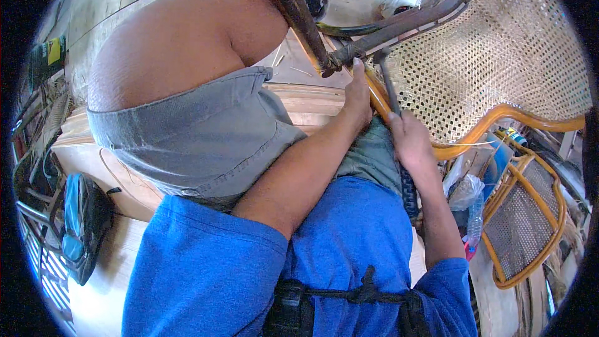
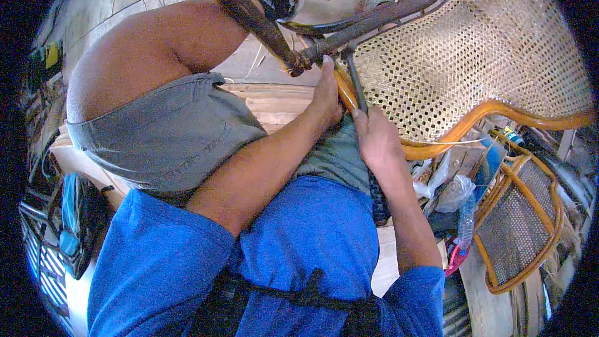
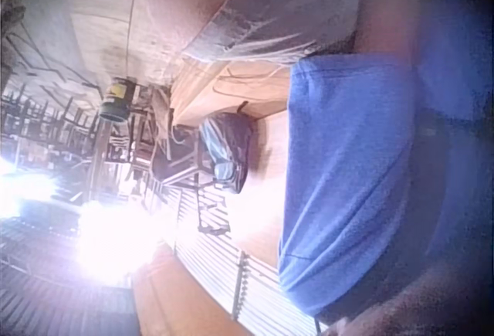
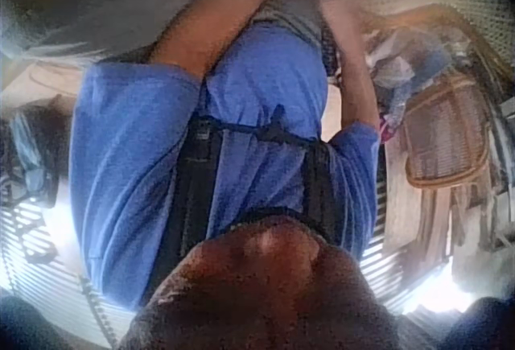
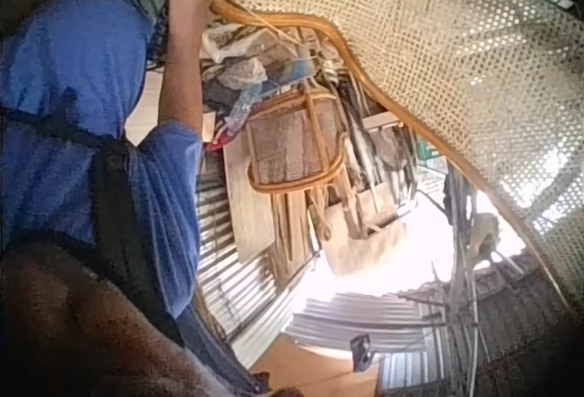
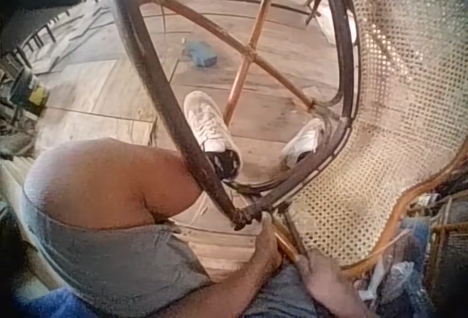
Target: The person is weaving a cane seat for a wooden chair. They use a hammer to tap the cane strips into place and scissors to trim the excess material. The process involves threading the cane through the existing weave and securing it along the chair's frame.
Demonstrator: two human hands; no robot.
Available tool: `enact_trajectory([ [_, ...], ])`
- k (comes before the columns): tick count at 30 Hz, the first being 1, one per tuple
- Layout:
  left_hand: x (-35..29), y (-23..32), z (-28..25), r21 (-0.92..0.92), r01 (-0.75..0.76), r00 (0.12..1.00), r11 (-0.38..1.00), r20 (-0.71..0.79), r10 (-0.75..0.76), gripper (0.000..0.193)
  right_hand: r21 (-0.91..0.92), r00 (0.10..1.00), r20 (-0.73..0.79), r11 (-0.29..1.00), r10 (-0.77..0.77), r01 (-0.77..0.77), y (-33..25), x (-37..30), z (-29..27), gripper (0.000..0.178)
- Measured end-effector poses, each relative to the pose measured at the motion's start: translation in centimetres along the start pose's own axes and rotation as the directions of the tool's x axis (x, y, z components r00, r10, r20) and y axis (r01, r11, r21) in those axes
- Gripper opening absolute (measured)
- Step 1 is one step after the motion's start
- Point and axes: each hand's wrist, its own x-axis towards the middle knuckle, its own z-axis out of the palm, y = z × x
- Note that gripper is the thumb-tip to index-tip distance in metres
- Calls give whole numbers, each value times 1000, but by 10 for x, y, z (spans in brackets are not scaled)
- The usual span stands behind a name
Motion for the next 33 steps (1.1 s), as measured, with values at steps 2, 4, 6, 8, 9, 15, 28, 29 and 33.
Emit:
enact_trajectory([
  [2, 5, -1, -2, 23, 8, 1000, 1000, -22, -8, 60, 73, 997, 78, 997, 25, -30, -2, 3, -9, 35],
  [4, -1, 2, 4, 32, 31, 997, 999, -66, -28, 58, 190, 974, 174, 966, 143, -175, -12, 6, -24, 37],
  [6, -1, 1, 3, 4, 21, 999, 1000, -26, -21, 58, 323, 895, 303, 848, 329, -421, -28, 9, -37, 40],
  [8, 2, -2, 0, -40, -14, 999, 999, 30, 15, 61, 254, 941, 227, 917, 252, -307, -21, 8, -28, 38],
  [9, 9, -7, -5, -73, -39, 997, 997, 70, 45, 64, 212, 959, 188, 944, 213, -251, -17, 7, -22, 37],
  [15, 0, 1, -1, 35, -2, 1000, 999, -21, 3, 53, 172, 945, 201, 940, 258, -293, -29, -1, -30, 35],
  [28, 4, 0, -5, 174, 42, 999, 984, 20, -46, 60, 612, 929, 33, 728, 368, -309, 21, -60, -48, 26],
  [29, -6, 3, 1, 244, 32, 999, 969, -33, -25, 62, 633, 932, -23, 727, 363, -268, 26, -73, -48, 23],
  [33, -15, 5, 0, 335, 49, 999, 941, -34, -39, 63, 741, 833, -335, 669, 441, -57, 58, -148, -12, 22],
])
